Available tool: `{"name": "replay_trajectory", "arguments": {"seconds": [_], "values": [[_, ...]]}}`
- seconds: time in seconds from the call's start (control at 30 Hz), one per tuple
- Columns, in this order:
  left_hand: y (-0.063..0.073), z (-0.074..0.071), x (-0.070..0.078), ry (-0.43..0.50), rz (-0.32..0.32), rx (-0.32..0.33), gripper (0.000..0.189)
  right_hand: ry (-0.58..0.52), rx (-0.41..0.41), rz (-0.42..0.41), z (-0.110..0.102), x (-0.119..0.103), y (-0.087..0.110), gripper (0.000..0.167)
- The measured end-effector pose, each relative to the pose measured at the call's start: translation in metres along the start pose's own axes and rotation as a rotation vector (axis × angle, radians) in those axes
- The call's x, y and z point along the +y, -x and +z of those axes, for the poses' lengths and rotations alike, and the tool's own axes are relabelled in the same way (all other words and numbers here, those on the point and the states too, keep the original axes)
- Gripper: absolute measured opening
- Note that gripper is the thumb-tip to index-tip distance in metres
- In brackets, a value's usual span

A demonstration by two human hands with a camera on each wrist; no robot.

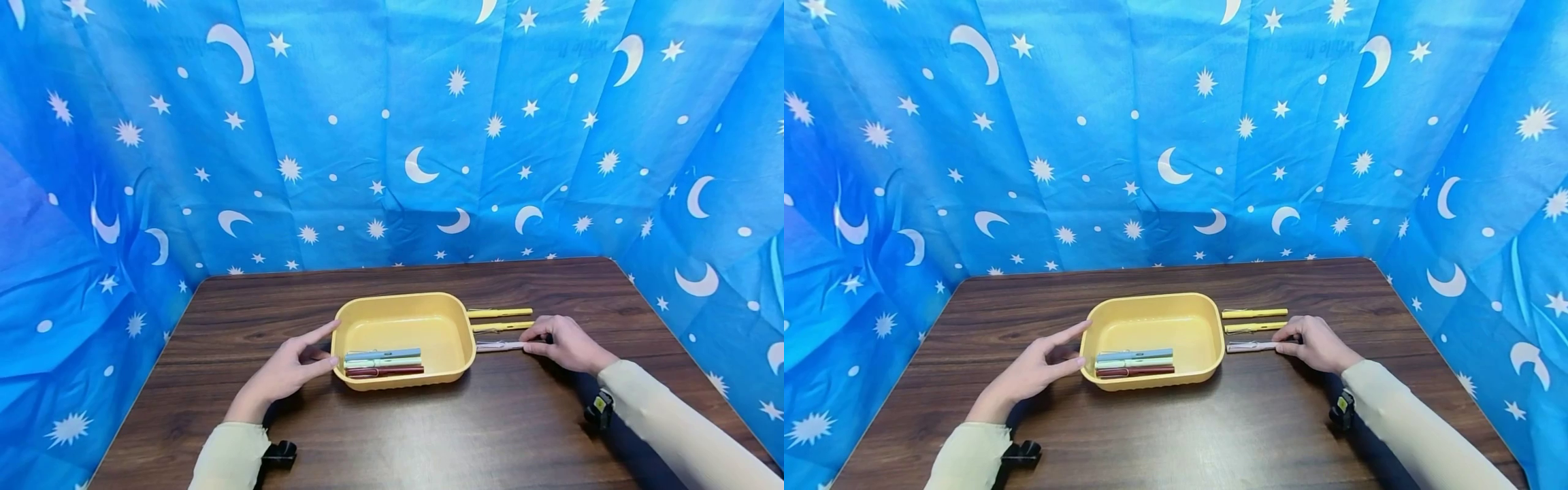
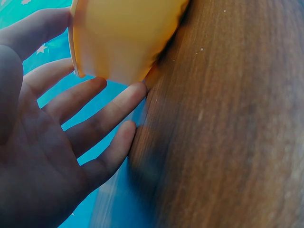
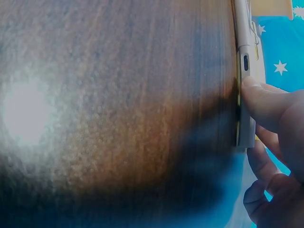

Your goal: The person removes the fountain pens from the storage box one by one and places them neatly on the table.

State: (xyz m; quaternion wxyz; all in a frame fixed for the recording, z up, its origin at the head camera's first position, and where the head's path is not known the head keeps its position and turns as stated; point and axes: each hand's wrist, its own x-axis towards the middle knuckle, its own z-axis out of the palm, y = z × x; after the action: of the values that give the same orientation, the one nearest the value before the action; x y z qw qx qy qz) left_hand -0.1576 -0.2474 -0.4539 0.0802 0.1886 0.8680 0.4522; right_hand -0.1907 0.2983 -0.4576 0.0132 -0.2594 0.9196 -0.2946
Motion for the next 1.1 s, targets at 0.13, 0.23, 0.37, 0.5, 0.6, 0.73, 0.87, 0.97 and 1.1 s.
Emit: {"name": "replay_trajectory", "arguments": {"seconds": [0.13, 0.23, 0.37, 0.5, 0.6, 0.73, 0.87, 0.97, 1.1], "values": [[-0.0001, 0.0003, 0.0003, 0.004, -0.003, -0.002, 0.068, 0.015, 0.002, 0.003, 0.0006, 0.0, -0.0003, 0.011], [0.0, 0.0005, 0.0005, 0.006, -0.005, -0.003, 0.068, 0.024, 0.007, -0.001, 0.0006, -0.0004, -0.0005, 0.012], [0.0004, 0.0005, 0.0005, 0.005, -0.011, -0.004, 0.068, 0.03, 0.008, -0.001, 0.0005, -0.0004, -0.0004, 0.012], [0.0003, 0.0003, 0.0011, 0.0, -0.019, -0.001, 0.069, 0.03, 0.009, 0.007, 0.0001, 0.0005, 0.0003, 0.012], [0.0001, 0.0004, 0.0016, -0.002, -0.023, 0.0, 0.069, 0.029, 0.009, 0.012, -0.0002, 0.0016, 0.0007, 0.012], [0.0006, 0.0007, 0.0021, -0.003, -0.025, 0.001, 0.069, 0.035, 0.005, 0.02, -0.001, 0.0024, 0.0011, 0.014], [0.0011, 0.0008, 0.0032, -0.001, -0.024, 0.002, 0.069, 0.038, 0.003, 0.035, -0.0023, 0.0018, 0.002, 0.016], [0.0011, 0.0007, 0.0037, -0.001, -0.023, 0.001, 0.069, 0.035, -0.002, 0.048, -0.0031, 0.0011, 0.0026, 0.017], [0.0006, 0.0005, 0.0035, -0.002, -0.02, -0.001, 0.069, 0.024, -0.001, 0.056, -0.0033, 0.0011, 0.0026, 0.017]]}}
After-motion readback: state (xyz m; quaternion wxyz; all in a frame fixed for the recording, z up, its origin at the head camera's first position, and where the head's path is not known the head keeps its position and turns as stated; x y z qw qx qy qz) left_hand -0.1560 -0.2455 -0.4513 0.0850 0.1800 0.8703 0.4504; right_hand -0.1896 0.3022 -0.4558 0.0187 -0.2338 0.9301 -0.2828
